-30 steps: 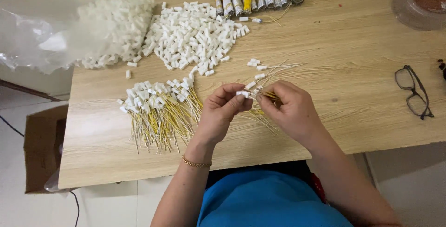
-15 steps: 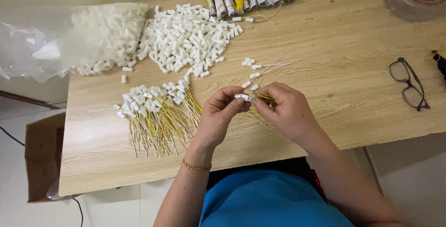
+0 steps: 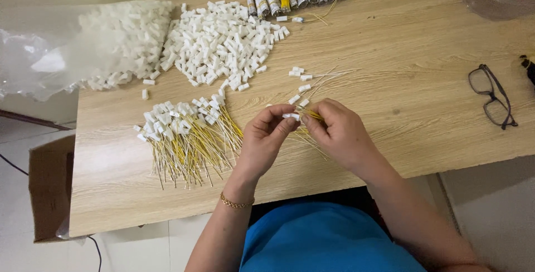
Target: Assembling small wire components by joining yellow wires with white plastic sleeves
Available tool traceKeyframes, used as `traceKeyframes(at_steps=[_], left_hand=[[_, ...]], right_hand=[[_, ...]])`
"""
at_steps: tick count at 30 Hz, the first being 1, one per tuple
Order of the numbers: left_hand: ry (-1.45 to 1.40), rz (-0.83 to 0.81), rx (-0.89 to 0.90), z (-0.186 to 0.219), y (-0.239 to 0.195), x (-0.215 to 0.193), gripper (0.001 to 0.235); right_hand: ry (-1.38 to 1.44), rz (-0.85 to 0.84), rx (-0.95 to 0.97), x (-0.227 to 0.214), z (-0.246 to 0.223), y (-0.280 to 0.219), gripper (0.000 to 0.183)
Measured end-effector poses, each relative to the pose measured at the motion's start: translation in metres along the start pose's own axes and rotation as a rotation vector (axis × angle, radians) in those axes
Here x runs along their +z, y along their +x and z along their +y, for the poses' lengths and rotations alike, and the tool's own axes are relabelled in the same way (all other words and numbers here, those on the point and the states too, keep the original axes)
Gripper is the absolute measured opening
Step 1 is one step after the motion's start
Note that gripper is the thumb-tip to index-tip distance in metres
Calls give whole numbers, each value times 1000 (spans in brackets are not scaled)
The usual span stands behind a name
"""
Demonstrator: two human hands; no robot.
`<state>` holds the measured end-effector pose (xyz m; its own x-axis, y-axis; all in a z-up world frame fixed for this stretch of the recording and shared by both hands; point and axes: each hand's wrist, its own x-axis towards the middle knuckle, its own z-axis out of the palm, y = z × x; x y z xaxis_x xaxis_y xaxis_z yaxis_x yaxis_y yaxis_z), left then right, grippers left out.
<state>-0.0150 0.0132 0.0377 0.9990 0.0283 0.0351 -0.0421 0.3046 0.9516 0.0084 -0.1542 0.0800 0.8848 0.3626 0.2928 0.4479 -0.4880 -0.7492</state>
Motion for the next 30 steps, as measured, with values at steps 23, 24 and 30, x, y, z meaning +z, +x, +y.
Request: traceKeyframes(at_steps=[23, 24, 30], left_hand=[[577, -85, -70, -9, 15, -22, 20], [842, -118, -52, 3, 17, -19, 20], [1320, -65, 208, -8, 39, -20, 20]], right_hand=[[154, -52, 132, 16, 42, 5, 13], [188, 29, 197, 7, 38, 6, 18], [108, 174, 326, -32, 69, 10, 30]])
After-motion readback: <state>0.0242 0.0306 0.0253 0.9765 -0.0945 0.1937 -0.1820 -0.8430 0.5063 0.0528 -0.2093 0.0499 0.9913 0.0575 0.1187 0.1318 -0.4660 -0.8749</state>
